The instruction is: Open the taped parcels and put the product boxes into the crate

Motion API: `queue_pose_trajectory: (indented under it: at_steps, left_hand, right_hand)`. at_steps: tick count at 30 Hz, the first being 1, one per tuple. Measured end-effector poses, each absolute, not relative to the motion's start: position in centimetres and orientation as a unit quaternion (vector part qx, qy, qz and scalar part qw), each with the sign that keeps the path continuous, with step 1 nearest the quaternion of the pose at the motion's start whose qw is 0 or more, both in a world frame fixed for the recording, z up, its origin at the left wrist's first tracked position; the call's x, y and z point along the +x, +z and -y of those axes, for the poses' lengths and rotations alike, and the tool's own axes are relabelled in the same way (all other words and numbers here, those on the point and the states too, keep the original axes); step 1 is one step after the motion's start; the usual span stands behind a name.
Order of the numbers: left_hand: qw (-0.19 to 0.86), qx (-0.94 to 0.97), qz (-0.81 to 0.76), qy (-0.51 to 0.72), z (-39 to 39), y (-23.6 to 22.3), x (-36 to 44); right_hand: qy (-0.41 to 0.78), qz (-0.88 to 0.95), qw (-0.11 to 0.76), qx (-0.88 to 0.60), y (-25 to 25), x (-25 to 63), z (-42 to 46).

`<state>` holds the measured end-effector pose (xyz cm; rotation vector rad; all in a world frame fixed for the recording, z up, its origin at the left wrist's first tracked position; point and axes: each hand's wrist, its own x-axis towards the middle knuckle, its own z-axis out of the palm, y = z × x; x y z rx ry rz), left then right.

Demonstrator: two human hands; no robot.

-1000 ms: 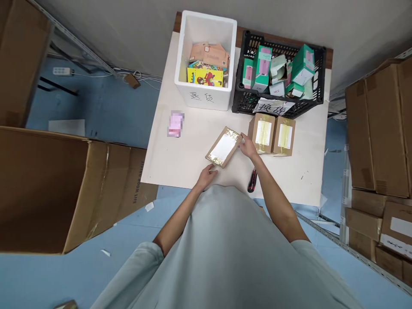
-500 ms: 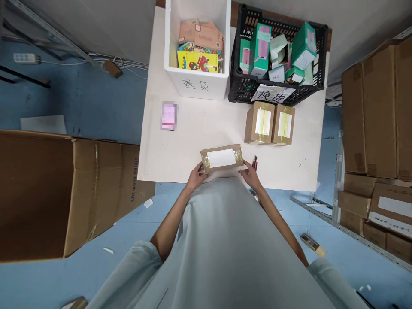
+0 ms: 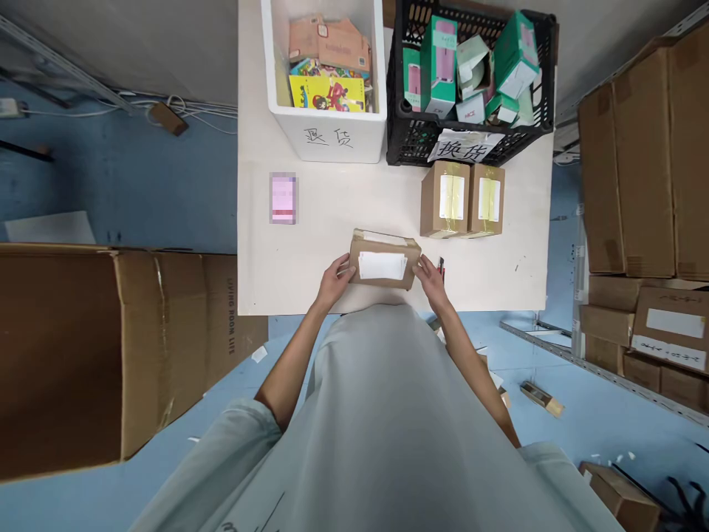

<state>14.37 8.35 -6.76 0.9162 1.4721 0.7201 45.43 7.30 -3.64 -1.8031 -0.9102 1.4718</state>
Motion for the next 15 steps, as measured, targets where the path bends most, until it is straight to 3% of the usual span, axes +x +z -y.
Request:
queue_pose_trajectory:
  at_steps: [5, 15]
  left_hand:
    - [0.615, 0.392, -0.637, 0.25, -8.6, -8.6, 14.5]
    - [0.612, 0.429, -0.622, 0.232, -6.4, -10.0, 12.8]
  right_hand:
    - [0.569, 0.385, 0.272, -0.674, -5.1, 44.1, -7.4]
    - [0.54, 0.394, 0.282, -0.688, -5.8, 41.9, -2.6]
